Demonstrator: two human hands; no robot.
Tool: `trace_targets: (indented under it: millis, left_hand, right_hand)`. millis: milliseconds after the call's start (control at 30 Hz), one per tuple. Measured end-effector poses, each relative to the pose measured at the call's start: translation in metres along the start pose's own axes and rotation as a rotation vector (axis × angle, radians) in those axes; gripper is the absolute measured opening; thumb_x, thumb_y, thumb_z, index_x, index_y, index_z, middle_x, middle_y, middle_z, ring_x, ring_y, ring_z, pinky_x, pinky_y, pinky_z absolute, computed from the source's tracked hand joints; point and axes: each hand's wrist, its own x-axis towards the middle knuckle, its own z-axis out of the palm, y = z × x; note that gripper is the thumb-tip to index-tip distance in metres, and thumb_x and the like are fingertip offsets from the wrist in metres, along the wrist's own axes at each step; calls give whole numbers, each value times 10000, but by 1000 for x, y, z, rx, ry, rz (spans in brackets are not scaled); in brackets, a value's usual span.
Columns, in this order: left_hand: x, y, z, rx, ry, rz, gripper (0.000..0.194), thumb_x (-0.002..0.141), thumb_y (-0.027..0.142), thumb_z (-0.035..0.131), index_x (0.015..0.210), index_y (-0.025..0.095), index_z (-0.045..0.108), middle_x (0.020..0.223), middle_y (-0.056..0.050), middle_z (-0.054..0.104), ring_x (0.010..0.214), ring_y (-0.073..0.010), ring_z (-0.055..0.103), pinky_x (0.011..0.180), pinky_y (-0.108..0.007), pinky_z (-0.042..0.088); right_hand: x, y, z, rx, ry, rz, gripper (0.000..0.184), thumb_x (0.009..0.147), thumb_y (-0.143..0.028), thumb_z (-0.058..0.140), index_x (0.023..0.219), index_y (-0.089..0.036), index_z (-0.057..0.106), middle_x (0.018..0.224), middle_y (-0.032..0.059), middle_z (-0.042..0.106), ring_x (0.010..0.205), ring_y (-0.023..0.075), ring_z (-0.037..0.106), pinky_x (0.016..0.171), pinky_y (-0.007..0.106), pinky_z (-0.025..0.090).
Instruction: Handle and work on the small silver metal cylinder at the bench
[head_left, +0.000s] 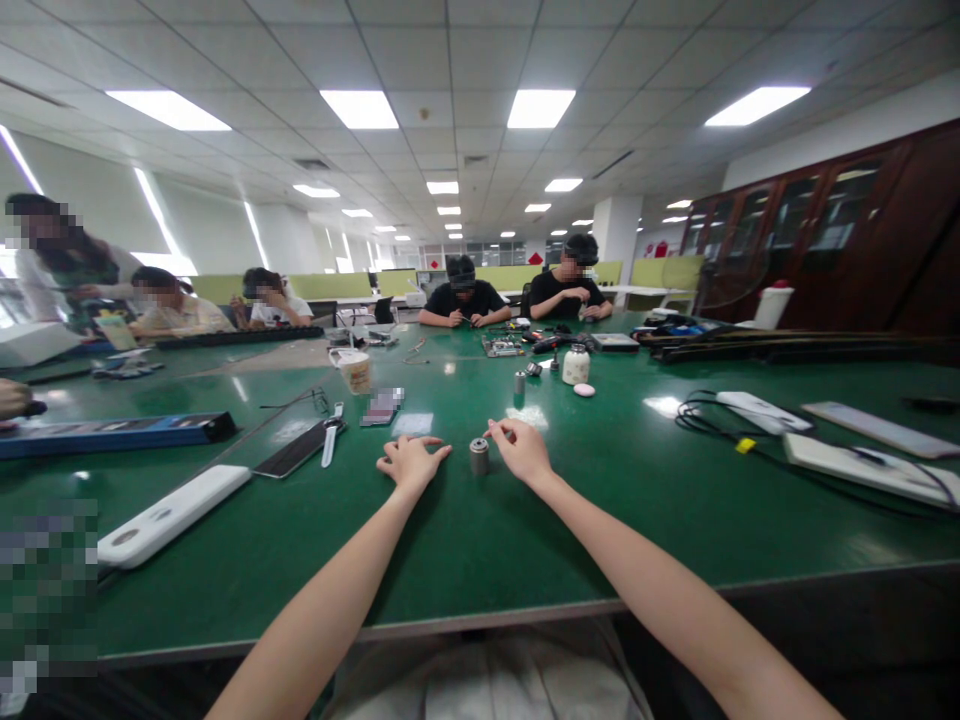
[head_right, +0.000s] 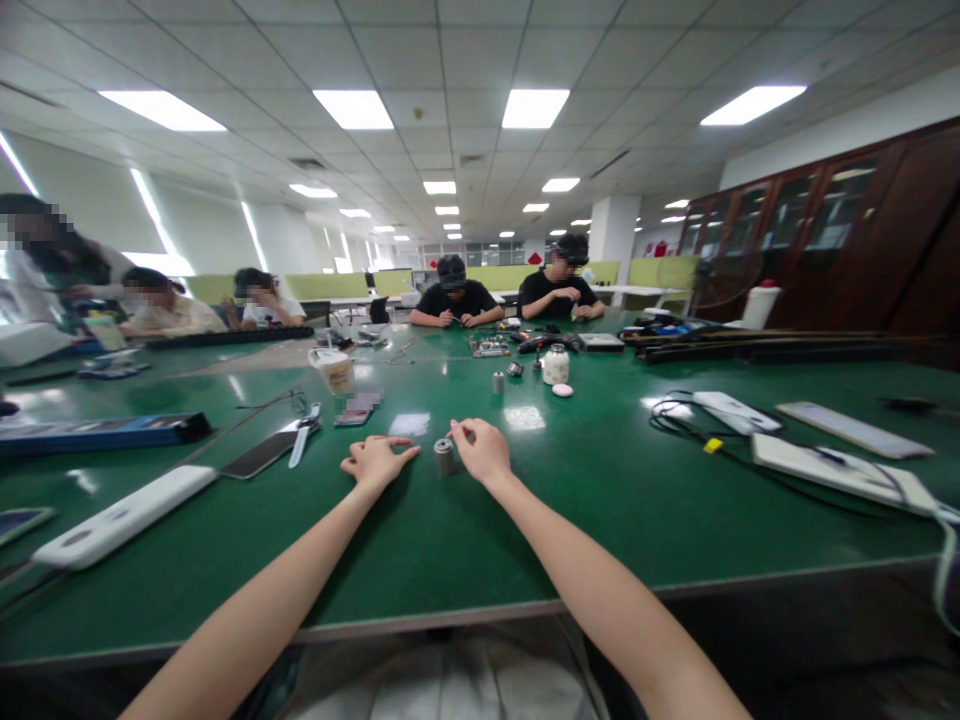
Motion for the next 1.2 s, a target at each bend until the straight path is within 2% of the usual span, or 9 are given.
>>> trace_targets:
  millis: [100, 200, 300, 400, 533, 800, 1200]
  left_hand:
    - [1, -1, 0, 5, 11, -29, 286, 641, 564, 705, 766, 314, 766, 1115, -125, 636, 1117, -434, 411, 902, -618, 275]
    - [1, -1, -1, -69, 48, 28, 267, 680, 547, 691, 772, 309, 769, 1110, -107, 661, 1116, -420, 430, 897, -603, 314]
    - [1, 4, -3, -232, 119, 220, 253, 770, 493, 641, 861, 292, 765, 1026, -79, 705, 1084, -331, 505, 916, -488, 389]
    - [-5, 14, -4, -413, 136, 451, 223, 821, 426, 615, 869, 258, 754, 920, -43, 736, 982, -236, 588, 921, -375, 429]
    - [-18, 31, -3, -531, 94, 597, 195, 835, 372, 618, 884, 228, 739, 922, -31, 741, 929, -197, 635, 895, -326, 460]
    - [-24, 34, 0, -536, -1, 557, 194, 847, 356, 605, 904, 229, 739, 913, -13, 754, 881, -195, 685, 831, -301, 495]
    - [-24, 36, -2, -481, -58, 548, 209, 844, 343, 592, 899, 217, 749, 928, -29, 752, 922, -211, 669, 864, -326, 486]
  right_hand:
    - [0, 0, 0, -4, -3, 2, 416, 923, -455, 423, 756, -229, 729, 729, 18, 680, 625, 141, 560, 564, 241, 363]
    - [0, -1, 0, -10, -11, 6, 417, 923, -453, 422, 757, -227, 731, 740, 20, 683, 618, 139, 556, 565, 241, 362]
    - [0, -1, 0, -14, -15, 4, 412, 921, -452, 427, 754, -229, 732, 752, 19, 687, 616, 136, 555, 574, 242, 365]
    - [0, 0, 1, -24, -20, 4, 407, 921, -450, 430, 756, -233, 731, 749, 17, 683, 616, 133, 553, 575, 242, 363]
    - [0, 1, 2, -43, -22, 5, 402, 920, -451, 428, 763, -225, 721, 738, 18, 671, 616, 130, 548, 573, 236, 354]
    - [0, 2, 2, -86, -10, 8, 405, 918, -445, 426, 745, -211, 709, 728, 15, 654, 620, 121, 537, 567, 228, 329]
    - [0, 1, -1, -91, -7, 47, 401, 921, -437, 418, 756, -218, 711, 775, 21, 671, 648, 128, 561, 591, 229, 359]
